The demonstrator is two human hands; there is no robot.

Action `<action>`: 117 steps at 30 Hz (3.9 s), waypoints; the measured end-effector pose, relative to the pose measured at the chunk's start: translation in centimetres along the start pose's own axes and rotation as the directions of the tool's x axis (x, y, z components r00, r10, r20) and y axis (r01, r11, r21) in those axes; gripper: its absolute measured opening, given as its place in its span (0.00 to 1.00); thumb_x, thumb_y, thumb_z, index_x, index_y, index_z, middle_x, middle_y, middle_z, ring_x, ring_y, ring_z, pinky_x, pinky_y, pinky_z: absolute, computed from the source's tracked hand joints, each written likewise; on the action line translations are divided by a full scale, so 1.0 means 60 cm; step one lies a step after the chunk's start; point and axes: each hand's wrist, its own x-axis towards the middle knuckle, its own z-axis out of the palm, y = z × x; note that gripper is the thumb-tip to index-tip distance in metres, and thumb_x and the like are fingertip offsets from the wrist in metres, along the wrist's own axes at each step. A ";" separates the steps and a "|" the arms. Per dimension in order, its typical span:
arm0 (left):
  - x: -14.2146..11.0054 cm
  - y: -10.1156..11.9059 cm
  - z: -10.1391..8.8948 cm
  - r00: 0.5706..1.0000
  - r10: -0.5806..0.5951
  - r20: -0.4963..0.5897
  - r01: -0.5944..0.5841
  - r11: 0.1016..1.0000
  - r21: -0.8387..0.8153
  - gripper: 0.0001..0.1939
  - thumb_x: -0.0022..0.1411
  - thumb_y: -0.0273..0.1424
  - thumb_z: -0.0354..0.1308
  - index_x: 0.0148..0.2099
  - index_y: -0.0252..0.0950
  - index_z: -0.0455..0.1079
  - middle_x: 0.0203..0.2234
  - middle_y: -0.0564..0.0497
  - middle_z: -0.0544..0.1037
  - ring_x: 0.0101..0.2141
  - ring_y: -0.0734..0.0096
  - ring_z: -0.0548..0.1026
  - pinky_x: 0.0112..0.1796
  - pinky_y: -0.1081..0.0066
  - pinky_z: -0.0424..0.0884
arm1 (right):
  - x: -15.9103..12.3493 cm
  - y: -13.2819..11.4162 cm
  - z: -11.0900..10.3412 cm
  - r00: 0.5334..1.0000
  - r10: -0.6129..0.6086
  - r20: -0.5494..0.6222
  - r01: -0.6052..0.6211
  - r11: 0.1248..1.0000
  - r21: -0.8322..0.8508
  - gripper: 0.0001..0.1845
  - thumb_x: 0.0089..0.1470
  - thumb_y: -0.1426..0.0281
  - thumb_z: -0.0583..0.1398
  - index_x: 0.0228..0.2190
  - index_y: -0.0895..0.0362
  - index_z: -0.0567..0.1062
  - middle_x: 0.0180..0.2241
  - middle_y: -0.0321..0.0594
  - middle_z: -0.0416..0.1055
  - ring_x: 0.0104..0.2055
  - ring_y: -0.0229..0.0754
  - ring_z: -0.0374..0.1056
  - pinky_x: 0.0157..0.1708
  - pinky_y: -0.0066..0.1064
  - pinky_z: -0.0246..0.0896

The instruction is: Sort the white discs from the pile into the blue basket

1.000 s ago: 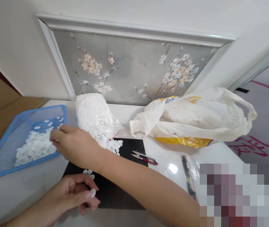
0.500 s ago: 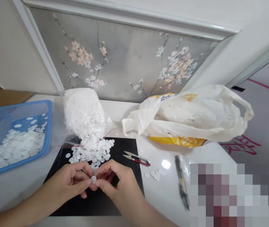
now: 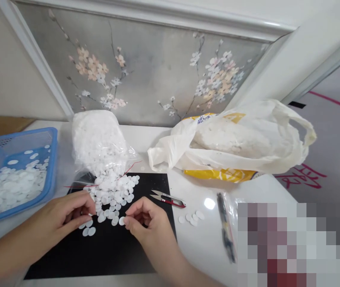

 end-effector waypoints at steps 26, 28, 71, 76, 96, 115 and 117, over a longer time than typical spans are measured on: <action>0.018 0.035 0.046 0.969 -0.052 0.242 0.223 0.607 -0.763 0.13 0.56 0.35 0.67 0.33 0.33 0.68 0.27 0.51 0.78 0.28 0.72 0.76 0.29 0.76 0.71 | -0.023 -0.007 -0.056 0.849 -0.376 0.372 0.496 0.320 -0.807 0.20 0.56 0.83 0.48 0.43 0.54 0.70 0.41 0.41 0.72 0.33 0.40 0.71 0.30 0.28 0.63; 0.026 0.044 0.054 0.972 -0.072 0.225 0.227 0.545 -0.807 0.12 0.55 0.35 0.67 0.34 0.32 0.70 0.30 0.48 0.79 0.30 0.72 0.78 0.32 0.77 0.73 | -0.006 -0.012 -0.087 0.884 -0.409 0.228 0.343 0.235 -0.909 0.17 0.56 0.83 0.50 0.40 0.54 0.71 0.36 0.39 0.73 0.30 0.42 0.70 0.29 0.30 0.61; 0.060 0.080 0.080 0.943 -0.075 0.324 0.325 0.424 -0.846 0.09 0.56 0.31 0.65 0.37 0.30 0.76 0.28 0.46 0.80 0.29 0.68 0.80 0.32 0.78 0.76 | -0.033 -0.011 -0.072 0.704 -0.686 0.186 0.570 0.389 -0.724 0.18 0.59 0.79 0.58 0.50 0.55 0.75 0.34 0.42 0.71 0.29 0.35 0.68 0.26 0.24 0.66; 0.058 0.080 0.079 0.942 -0.075 0.327 0.327 0.426 -0.843 0.09 0.56 0.31 0.65 0.37 0.29 0.76 0.28 0.46 0.80 0.29 0.69 0.80 0.32 0.78 0.76 | -0.033 -0.010 -0.073 0.701 -0.684 0.202 0.581 0.384 -0.718 0.19 0.60 0.79 0.57 0.50 0.55 0.74 0.35 0.42 0.71 0.29 0.34 0.68 0.25 0.23 0.65; 0.058 0.079 0.074 0.932 -0.068 0.357 0.348 0.452 -0.821 0.11 0.56 0.34 0.67 0.36 0.30 0.76 0.27 0.48 0.79 0.28 0.69 0.80 0.30 0.79 0.75 | -0.035 -0.012 -0.075 0.669 -0.702 0.245 0.584 0.292 -0.757 0.17 0.59 0.79 0.58 0.49 0.57 0.75 0.34 0.43 0.72 0.29 0.35 0.69 0.25 0.24 0.65; 0.052 0.060 0.021 0.982 -0.151 0.117 0.183 0.563 -0.806 0.14 0.61 0.40 0.61 0.31 0.35 0.68 0.23 0.55 0.71 0.25 0.79 0.66 0.26 0.81 0.64 | 0.035 0.024 -0.111 0.745 -0.633 0.211 0.212 -0.075 -0.974 0.16 0.65 0.72 0.51 0.47 0.61 0.75 0.33 0.47 0.69 0.34 0.48 0.64 0.35 0.39 0.62; 0.043 0.046 0.010 0.981 -0.161 0.113 0.185 0.567 -0.803 0.15 0.62 0.40 0.60 0.30 0.35 0.66 0.26 0.54 0.71 0.29 0.77 0.66 0.31 0.79 0.65 | 0.034 0.019 -0.111 0.722 -0.661 0.203 0.202 -0.080 -0.976 0.13 0.64 0.71 0.53 0.45 0.60 0.75 0.37 0.48 0.70 0.37 0.50 0.64 0.36 0.39 0.59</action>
